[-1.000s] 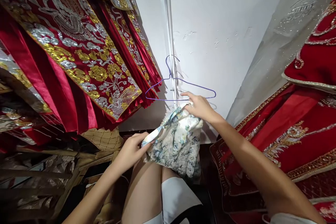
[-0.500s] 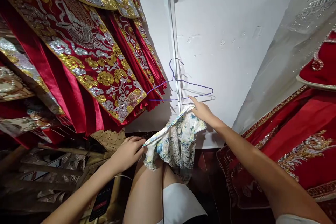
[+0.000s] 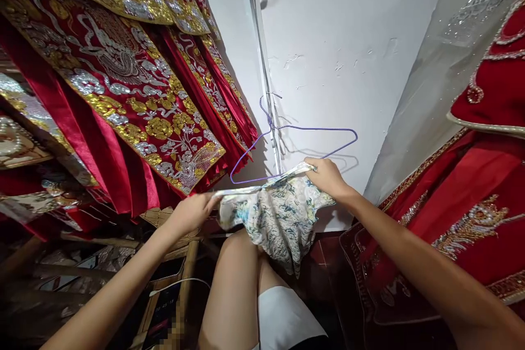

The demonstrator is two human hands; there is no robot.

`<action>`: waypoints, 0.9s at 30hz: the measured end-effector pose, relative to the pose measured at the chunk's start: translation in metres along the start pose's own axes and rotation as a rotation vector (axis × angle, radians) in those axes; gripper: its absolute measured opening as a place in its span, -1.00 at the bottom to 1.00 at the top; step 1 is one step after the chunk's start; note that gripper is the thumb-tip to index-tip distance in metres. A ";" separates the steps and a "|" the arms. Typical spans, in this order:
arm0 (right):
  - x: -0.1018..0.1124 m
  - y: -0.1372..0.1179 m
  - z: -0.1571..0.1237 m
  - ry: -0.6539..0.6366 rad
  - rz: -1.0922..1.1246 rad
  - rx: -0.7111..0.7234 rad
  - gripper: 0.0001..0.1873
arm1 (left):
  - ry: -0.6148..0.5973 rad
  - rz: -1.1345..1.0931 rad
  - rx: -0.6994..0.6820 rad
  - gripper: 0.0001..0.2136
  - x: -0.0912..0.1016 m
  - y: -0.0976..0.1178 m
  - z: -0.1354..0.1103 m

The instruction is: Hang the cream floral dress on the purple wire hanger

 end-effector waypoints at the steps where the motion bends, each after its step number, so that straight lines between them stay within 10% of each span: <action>1: 0.002 -0.005 -0.002 -0.007 0.052 0.002 -0.84 | 0.076 -0.091 0.009 -0.47 0.008 -0.001 0.008; 7: -0.007 -0.017 -0.014 -0.012 0.275 0.000 -0.80 | 0.470 -0.641 -0.058 -0.55 0.037 0.013 0.055; 15: -0.016 -0.026 -0.022 -0.073 0.262 -0.008 -0.85 | 0.445 -0.774 -0.180 -0.69 0.045 0.039 0.066; 21: 0.045 -0.003 -0.009 0.339 0.049 -0.119 0.00 | 0.489 -0.600 -0.133 -0.73 0.056 0.040 0.048; 27: 0.077 0.009 0.029 0.133 0.110 -0.118 -0.68 | 0.552 -0.524 -0.125 -0.74 0.064 0.021 0.052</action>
Point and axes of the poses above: each hand's wrist, its own z-axis towards the middle knuckle, its own x-axis out of the back of the hand, y = z × x, the point moved 5 cm from there along z, towards the middle knuckle, and after that the axes turned 6 degrees about z, right-handed, at the moved point
